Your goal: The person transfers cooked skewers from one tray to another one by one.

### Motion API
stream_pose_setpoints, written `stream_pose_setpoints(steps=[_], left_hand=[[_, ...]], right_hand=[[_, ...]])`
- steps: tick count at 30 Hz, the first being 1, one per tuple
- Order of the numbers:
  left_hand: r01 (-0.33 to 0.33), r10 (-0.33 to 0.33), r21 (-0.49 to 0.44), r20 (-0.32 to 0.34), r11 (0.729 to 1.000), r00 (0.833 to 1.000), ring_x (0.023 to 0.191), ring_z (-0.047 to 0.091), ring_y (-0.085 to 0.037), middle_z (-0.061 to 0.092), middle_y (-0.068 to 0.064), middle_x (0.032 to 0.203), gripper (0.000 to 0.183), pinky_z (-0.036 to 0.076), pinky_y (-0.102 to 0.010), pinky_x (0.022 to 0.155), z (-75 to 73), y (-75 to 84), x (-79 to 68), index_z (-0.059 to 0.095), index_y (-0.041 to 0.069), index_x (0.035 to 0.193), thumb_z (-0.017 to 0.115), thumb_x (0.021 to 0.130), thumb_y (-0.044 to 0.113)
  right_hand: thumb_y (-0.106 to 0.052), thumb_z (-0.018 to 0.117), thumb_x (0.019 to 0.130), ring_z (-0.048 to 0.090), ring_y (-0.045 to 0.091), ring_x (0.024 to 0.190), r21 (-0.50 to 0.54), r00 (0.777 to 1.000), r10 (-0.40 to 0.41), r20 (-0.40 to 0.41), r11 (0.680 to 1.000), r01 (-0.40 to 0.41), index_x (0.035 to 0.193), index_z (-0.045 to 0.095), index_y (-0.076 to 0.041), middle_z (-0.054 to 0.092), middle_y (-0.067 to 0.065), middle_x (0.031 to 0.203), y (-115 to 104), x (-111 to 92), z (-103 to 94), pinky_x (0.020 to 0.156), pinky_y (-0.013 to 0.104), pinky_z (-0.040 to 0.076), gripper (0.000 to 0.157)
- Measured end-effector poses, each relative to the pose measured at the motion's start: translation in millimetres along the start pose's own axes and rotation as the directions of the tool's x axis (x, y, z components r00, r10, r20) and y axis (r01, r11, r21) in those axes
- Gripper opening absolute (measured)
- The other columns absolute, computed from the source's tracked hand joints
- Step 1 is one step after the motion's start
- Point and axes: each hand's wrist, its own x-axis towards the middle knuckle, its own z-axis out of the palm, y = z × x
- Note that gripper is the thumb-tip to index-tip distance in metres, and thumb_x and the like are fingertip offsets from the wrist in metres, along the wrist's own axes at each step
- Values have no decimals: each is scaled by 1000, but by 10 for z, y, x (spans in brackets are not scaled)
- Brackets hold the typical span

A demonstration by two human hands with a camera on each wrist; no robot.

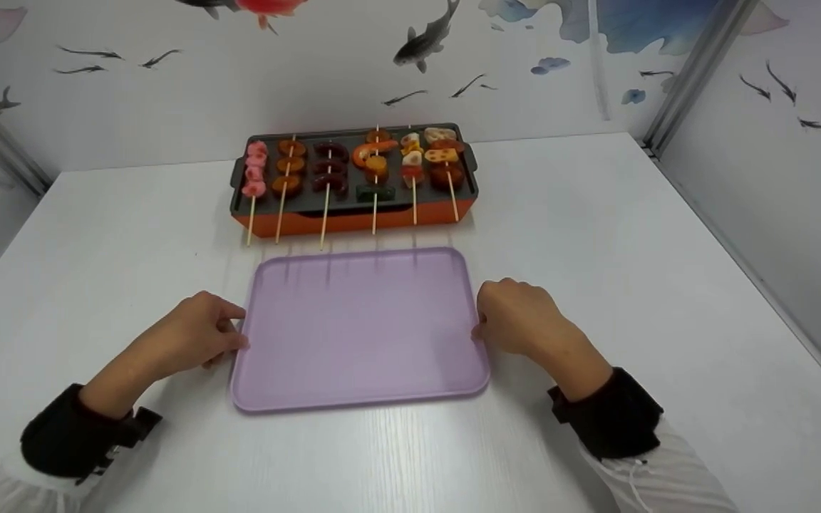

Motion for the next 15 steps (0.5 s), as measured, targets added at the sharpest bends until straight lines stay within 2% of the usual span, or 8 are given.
stream_pose_setpoints(steps=[4, 13, 15], left_hand=[[18, -18, -8, 10, 1000, 1000, 53, 58, -14, 64, -8, 65, 6, 44, -25, 49, -6, 13, -26, 69, -2, 98, 68, 92, 1], [33, -33, -25, 19, 999, 999, 52, 56, -14, 63, -8, 62, 8, 42, -25, 48, 17, 44, -3, 68, -1, 101, 67, 94, 1], [36, -35, -33, 18, 999, 999, 51, 56, -14, 63, -7, 61, 5, 42, -25, 47, 21, 43, -11, 68, -1, 98, 67, 94, 1]], right_hand=[[-10, 76, 86, 47, 10, 54, 4, 1000, 3, 20, 1000, -3, 67, 72, -17, 56, -8, 60, 6, 16, -8, 49, 28, 36, 21], [-9, 76, 86, 49, 11, 55, -6, 1000, 9, 22, 1000, -9, 69, 73, -17, 58, -8, 61, 38, 8, -20, 49, 29, 38, 19], [-9, 77, 85, 49, 11, 55, -8, 1000, 2, 19, 1000, -2, 69, 73, -17, 57, -8, 61, 37, 9, -18, 50, 29, 38, 19]])
